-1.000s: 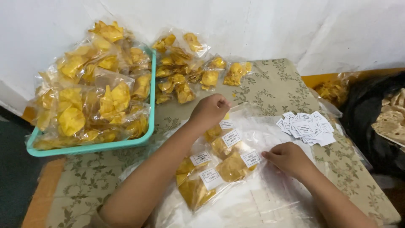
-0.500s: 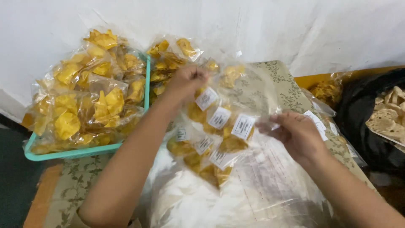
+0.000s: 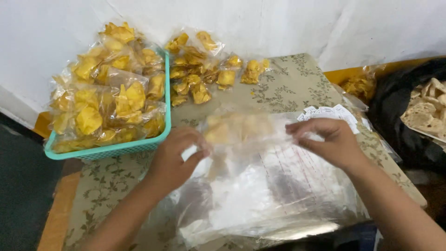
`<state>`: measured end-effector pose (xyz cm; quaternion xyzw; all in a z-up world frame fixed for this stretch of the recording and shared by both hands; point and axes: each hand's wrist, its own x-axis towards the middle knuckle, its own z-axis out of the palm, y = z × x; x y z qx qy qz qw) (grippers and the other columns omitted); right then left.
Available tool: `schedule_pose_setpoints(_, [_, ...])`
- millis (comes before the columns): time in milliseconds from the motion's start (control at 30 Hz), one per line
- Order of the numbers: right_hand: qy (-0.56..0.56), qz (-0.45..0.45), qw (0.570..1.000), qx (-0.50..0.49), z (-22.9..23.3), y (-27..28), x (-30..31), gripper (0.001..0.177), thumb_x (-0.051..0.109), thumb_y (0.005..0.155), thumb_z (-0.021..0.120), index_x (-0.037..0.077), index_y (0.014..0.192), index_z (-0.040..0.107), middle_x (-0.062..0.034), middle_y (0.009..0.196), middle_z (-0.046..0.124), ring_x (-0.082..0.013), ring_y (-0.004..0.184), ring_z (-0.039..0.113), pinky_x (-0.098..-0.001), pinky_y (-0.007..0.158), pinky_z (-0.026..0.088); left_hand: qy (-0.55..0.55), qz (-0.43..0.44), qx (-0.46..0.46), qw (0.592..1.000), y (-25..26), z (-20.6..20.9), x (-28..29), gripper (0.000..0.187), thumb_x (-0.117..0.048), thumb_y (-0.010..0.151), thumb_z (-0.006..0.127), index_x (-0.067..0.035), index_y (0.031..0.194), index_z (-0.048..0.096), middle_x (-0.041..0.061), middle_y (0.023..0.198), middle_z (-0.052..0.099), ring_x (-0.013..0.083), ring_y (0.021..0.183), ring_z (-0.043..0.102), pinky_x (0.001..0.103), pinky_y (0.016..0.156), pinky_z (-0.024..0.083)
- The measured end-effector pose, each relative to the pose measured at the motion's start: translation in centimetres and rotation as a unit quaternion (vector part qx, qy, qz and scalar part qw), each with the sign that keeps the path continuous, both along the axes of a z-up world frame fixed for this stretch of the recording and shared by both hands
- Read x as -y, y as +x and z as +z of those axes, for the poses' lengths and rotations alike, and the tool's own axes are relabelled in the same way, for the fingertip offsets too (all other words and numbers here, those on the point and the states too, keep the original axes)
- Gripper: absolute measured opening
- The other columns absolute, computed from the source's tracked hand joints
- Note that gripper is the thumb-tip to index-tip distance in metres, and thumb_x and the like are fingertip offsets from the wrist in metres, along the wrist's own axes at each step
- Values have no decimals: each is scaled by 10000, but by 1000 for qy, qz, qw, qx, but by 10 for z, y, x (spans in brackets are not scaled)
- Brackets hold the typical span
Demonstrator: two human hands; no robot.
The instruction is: Labeling and packaging small snack bags into a larger plastic bag
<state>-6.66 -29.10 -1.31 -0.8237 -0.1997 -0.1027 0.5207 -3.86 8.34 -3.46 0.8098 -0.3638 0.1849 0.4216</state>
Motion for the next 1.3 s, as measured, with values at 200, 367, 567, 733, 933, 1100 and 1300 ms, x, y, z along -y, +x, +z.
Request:
schedule_pose_setpoints(200, [-200,119,969,84,-77,-51,-11,60,138,865,763,147,905,807,-49,1123,746,-303,1147,651,-462,906,554,166,12,160,973,-73,-83,-13,222,31,785,586,-55,955,700,161,1107,667,354,970,599,498,862,468])
schedule_pose_setpoints(367, [-243,92,960,107,-82,-69,-17,405,-36,684,697,167,1018,807,-28,1125,694,-284,997,570,-427,807,511,178,-7,147,973,-84,-84,-9,238,22,824,589,-53,1029,684,113,1058,662,336,946,581,478,837,451])
schedule_pose_setpoints(567, [-50,-9,995,-85,-110,-57,8,48,171,795,845,153,811,886,-34,852,828,-161,822,693,-305,698,521,58,92,-113,988,-75,-105,-9,89,-279,841,741,-224,858,808,-85,821,754,143,799,652,393,928,319])
schedule_pose_setpoints(733, [90,-206,926,-304,-76,-44,-27,278,40,806,859,33,1083,849,-110,516,662,-133,586,612,-278,699,501,-14,154,-342,927,-65,-90,6,160,-290,815,776,-168,824,878,-85,691,829,18,606,631,211,709,505])
schedule_pose_setpoints(933, [-159,-280,909,-264,-56,-49,-48,678,329,879,744,171,1443,402,-66,739,701,-208,672,640,-362,667,471,-14,239,-493,836,-63,-68,21,147,-346,831,716,-203,800,729,-32,629,805,72,666,687,234,1017,374])
schedule_pose_setpoints(1100, [-327,-79,888,314,-52,-70,-68,322,153,926,672,52,1219,587,-165,990,653,-310,788,602,-431,652,470,-16,260,-516,816,-61,-58,24,232,-317,831,719,-226,1017,613,-37,588,742,136,646,623,281,859,466])
schedule_pose_setpoints(1300, [-528,-80,754,382,-84,-50,-123,495,223,848,623,116,1330,598,-186,1284,646,-364,1059,637,-438,832,519,-166,205,-486,833,-70,-54,23,394,-168,850,778,-175,1163,540,47,605,709,145,534,537,308,599,471])
